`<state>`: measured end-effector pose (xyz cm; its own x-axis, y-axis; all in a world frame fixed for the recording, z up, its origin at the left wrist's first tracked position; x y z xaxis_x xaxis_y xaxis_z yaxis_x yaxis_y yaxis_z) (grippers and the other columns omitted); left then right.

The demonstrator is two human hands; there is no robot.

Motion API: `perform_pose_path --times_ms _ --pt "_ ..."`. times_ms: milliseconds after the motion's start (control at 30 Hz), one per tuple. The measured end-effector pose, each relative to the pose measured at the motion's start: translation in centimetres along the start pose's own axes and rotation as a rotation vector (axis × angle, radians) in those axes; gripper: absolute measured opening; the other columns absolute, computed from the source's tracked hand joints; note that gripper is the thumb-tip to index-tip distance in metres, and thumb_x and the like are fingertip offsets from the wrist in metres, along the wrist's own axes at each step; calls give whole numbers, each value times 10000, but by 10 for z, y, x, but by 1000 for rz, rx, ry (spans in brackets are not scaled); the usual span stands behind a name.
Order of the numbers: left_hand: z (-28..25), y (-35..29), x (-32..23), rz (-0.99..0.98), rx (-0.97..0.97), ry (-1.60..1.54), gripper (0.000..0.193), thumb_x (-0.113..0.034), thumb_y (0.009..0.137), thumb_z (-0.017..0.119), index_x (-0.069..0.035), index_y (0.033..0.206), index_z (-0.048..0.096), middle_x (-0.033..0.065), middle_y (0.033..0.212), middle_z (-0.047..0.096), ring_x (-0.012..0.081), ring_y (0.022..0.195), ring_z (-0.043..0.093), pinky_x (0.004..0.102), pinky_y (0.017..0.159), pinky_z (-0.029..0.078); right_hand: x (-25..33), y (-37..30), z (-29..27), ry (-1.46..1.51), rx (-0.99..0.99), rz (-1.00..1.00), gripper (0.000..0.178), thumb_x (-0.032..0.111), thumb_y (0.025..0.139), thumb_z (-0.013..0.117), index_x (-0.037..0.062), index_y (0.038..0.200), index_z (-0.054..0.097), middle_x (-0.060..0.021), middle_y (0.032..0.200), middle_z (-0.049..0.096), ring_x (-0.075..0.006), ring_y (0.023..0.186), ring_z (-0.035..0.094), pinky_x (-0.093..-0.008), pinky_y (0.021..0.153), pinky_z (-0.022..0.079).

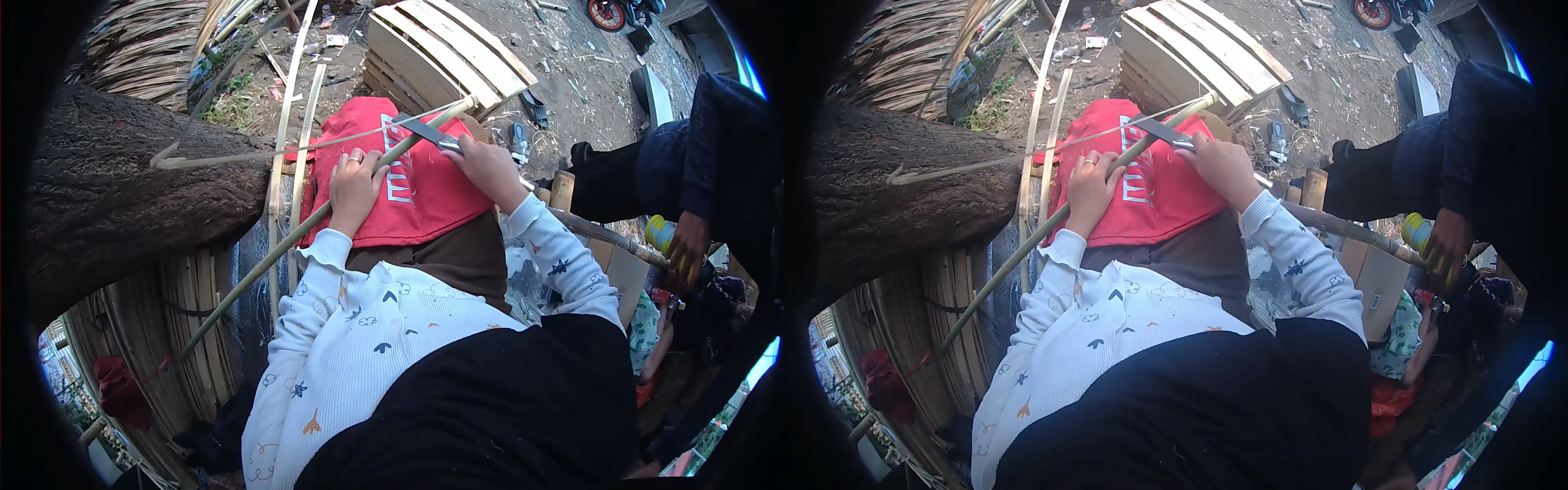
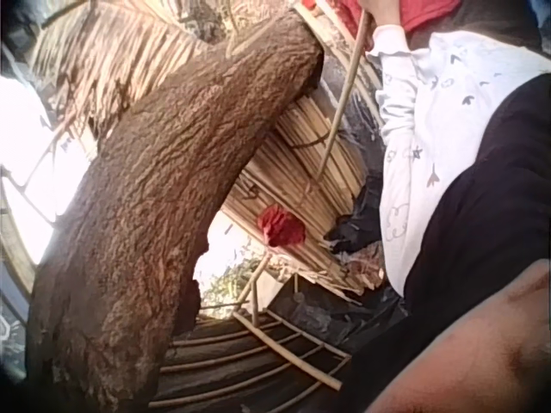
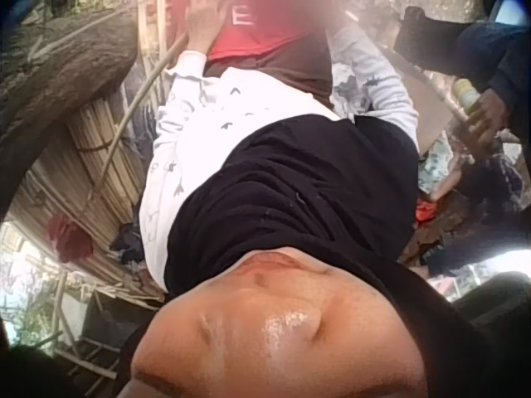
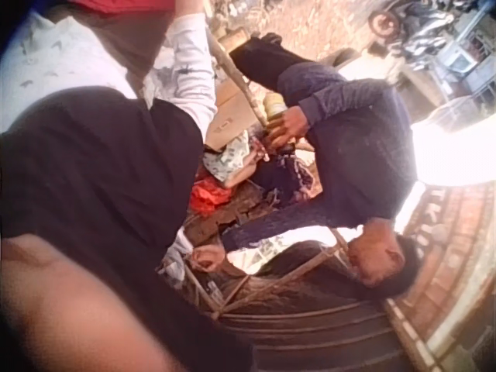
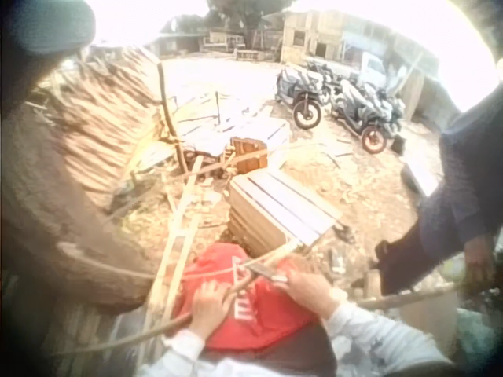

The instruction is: The person peels, splits, and scrapes bamboo sticks using a knife.

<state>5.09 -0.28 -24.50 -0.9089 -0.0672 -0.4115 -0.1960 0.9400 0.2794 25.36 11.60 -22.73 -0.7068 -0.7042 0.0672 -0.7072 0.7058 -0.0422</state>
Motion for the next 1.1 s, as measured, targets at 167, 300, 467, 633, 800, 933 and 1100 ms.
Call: perform_pose_path --times_ms 167,300,467,633,800,933,1100 --pt "5 1 -3 -12 85 10 238 -293 848 660 -128 1016 633 67 923 574 271 889 561 418 758 456 -31 -5 -12 -31 -157 387 458 495 948 481 55 838 542 -146 590 631 -312 571 669 -394 459 523" --pt "2 3 -6 -5 29 -15 228 -266 847 659 -96 997 633 84 923 575 273 895 561 415 756 455 -23 -4 -11 12 -171 204 448 498 941 495 64 839 534 -127 628 638 -284 552 662 -381 450 522" --pt "-5 7 -9 -34 36 50 187 -221 830 667 -83 950 626 89 895 556 272 874 553 405 722 452 -6 -19 -25 114 -286 58 459 499 933 509 45 972 555 -119 665 632 -313 546 642 -400 459 507" --pt "-24 17 -14 55 86 37 139 -164 831 650 -68 916 596 103 875 556 299 879 559 429 731 472 -7 -16 -45 173 -305 109 393 444 931 552 53 889 540 -133 668 627 -338 585 636 -419 480 483" --pt "-11 25 -1 -75 309 -232 151 -170 892 579 -22 917 556 210 864 638 408 801 618 510 674 493 6 -15 -41 197 -368 85 461 493 928 520 53 1056 569 -125 666 631 -315 569 648 -401 459 499" --pt "8 21 10 -126 370 -312 268 -239 939 533 12 853 569 275 808 625 449 772 610 527 638 473 20 -6 -19 141 -171 -83 438 492 930 518 56 926 549 -128 653 626 -315 575 650 -398 457 499" --pt "23 24 27 -160 404 -472 389 -310 960 504 31 819 625 280 805 614 444 809 603 506 688 463 -9 16 -22 172 -303 246 433 472 954 488 51 862 520 -153 680 647 -306 601 665 -422 474 507"
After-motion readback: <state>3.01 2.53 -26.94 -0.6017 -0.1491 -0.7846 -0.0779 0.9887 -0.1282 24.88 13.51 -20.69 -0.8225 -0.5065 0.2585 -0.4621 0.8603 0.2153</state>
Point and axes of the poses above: each hand's wrist, its own y-axis towards the middle knuckle, its own z-axis out of the palm, x = y × z, the point moved 6 cm from there along y, towards the middle knuckle
